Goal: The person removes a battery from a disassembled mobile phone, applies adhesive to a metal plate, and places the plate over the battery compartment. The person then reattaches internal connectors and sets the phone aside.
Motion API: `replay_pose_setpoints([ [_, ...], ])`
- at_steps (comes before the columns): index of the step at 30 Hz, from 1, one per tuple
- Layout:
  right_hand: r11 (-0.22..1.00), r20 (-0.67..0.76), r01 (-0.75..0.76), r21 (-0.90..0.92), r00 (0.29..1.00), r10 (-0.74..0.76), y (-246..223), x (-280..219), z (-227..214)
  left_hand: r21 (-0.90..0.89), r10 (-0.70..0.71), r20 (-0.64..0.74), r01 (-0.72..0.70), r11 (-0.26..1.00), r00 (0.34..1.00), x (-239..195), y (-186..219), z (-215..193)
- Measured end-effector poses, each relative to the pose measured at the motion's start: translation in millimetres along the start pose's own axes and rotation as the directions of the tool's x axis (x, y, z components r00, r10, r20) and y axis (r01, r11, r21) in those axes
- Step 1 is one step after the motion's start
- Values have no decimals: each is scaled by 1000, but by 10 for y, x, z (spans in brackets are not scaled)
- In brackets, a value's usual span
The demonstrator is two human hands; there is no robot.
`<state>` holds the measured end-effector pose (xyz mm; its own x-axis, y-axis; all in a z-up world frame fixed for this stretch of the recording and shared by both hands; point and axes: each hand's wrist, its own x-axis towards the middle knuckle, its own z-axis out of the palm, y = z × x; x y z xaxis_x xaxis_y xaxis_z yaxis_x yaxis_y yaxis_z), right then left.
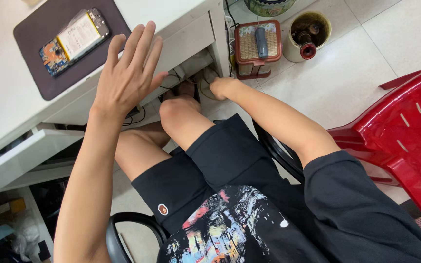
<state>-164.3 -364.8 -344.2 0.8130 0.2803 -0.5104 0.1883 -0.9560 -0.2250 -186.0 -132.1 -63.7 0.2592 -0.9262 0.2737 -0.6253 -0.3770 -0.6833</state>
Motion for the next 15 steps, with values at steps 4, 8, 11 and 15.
replay_pose_setpoints([
  [4, 999, 19, -34, 39, 999, 33, -9, -238, -85, -49, -15, 66, 19, 999, 998, -50, 89, -298],
  [8, 996, -163, -11, 94, 986, 27, -34, -287, -130, -49, -48, 94, 53, 997, 994, -92, 65, -526],
  [11, 966, -345, -13, 260, 933, 105, -36, -84, -256, -149, -97, 84, 108, 983, 992, -111, -1, -601],
  [15, 956, -469, 32, 292, 876, 114, -133, 392, -657, -339, -189, 17, 183, 923, 982, -181, -245, -487],
])
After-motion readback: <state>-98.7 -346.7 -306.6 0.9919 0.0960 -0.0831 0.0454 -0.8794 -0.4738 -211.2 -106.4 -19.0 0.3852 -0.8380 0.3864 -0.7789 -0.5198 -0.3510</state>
